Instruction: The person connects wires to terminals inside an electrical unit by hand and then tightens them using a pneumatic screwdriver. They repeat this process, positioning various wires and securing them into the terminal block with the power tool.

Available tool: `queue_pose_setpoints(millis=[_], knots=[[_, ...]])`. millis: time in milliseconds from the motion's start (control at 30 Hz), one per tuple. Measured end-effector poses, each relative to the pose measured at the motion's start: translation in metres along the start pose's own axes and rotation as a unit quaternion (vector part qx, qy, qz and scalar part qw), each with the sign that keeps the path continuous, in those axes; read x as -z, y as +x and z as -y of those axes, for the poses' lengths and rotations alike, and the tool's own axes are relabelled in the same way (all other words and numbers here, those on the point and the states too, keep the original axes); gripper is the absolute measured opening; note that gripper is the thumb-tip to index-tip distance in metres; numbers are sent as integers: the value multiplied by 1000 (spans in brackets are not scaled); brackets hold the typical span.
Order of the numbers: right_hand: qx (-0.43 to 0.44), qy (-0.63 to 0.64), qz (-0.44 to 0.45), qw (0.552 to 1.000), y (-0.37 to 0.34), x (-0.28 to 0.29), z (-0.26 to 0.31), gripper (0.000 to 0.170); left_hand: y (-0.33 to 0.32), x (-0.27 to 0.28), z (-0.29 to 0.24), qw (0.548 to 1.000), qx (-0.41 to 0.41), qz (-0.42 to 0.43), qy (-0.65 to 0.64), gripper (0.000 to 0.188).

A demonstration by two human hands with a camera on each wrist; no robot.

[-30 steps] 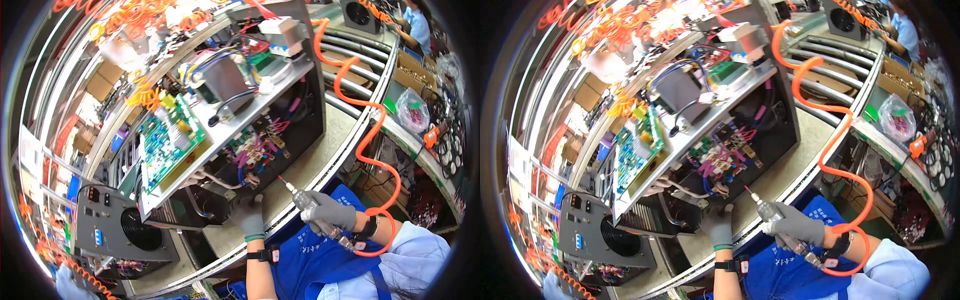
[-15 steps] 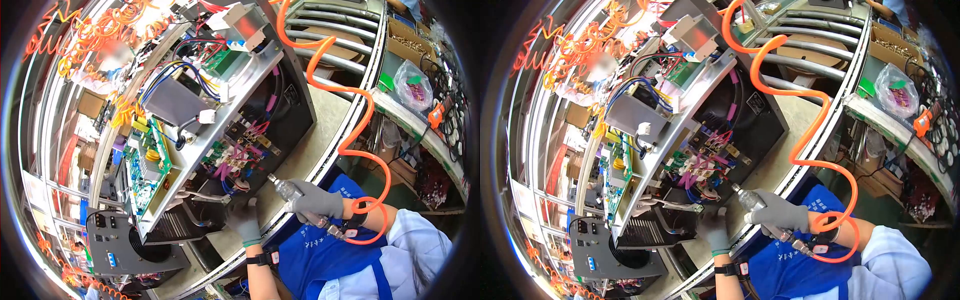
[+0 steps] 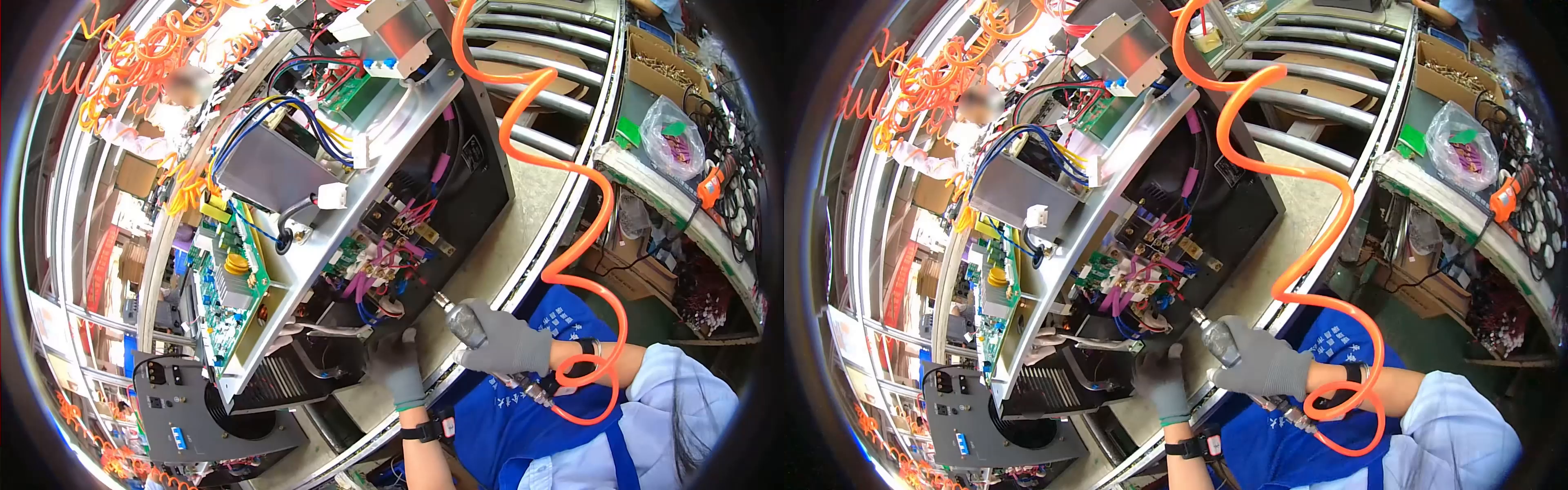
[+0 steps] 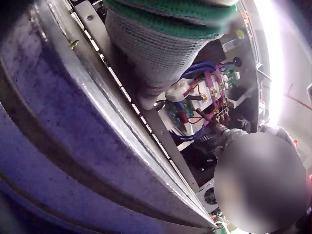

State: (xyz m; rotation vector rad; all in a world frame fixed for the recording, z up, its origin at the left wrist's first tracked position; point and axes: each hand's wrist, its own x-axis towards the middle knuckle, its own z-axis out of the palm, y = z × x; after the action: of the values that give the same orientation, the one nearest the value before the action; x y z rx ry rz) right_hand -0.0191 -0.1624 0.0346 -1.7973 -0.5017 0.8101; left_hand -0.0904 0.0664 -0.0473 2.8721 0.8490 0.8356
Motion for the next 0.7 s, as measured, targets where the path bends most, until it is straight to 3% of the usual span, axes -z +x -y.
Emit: queue_pose_setpoints(millis=[133, 200, 233, 267, 300, 333, 367, 433, 467, 500, 567, 700], knots=[[-27, -64, 6, 998, 0, 1, 3, 81, 0, 4, -3, 999, 27, 27, -24, 29], [8, -179, -34, 983, 3, -2, -3, 80, 1, 3, -4, 998, 29, 29, -40, 30], [7, -178, -37, 983, 3, 2, -2, 80, -1, 0, 0, 999, 15, 26, -16, 31], [-15, -6, 23, 1000, 2, 9, -1, 72, 0, -1, 1, 1000, 0, 24, 10, 32], [-37, 168, 85, 981, 3, 12, -2, 64, 1, -3, 0, 1000, -2, 25, 10, 32], [-1, 375, 132, 918, 10, 8, -12, 46, 0, -2, -2, 1000, 0, 12, 1, 32], [-5, 379, 133, 916, 10, 8, -15, 46, -1, 0, -3, 1000, 3, -1, -7, 33], [-106, 628, 260, 726, 9, 12, -17, 37, 0, 2, -3, 1000, -14, 8, 14, 38], [-121, 579, 212, 778, 11, 10, -10, 35, 3, 2, -5, 999, -35, 7, 30, 44], [-118, 580, 210, 778, 11, 10, -3, 35, 5, 3, -6, 999, -38, 6, 28, 44], [-47, 484, 129, 864, 7, 10, 4, 35, 4, 3, -8, 1000, -22, 2, 3, 43], [-44, 463, 127, 876, 11, 7, -4, 54, 1, 3, -5, 999, -31, -13, -5, 39]])
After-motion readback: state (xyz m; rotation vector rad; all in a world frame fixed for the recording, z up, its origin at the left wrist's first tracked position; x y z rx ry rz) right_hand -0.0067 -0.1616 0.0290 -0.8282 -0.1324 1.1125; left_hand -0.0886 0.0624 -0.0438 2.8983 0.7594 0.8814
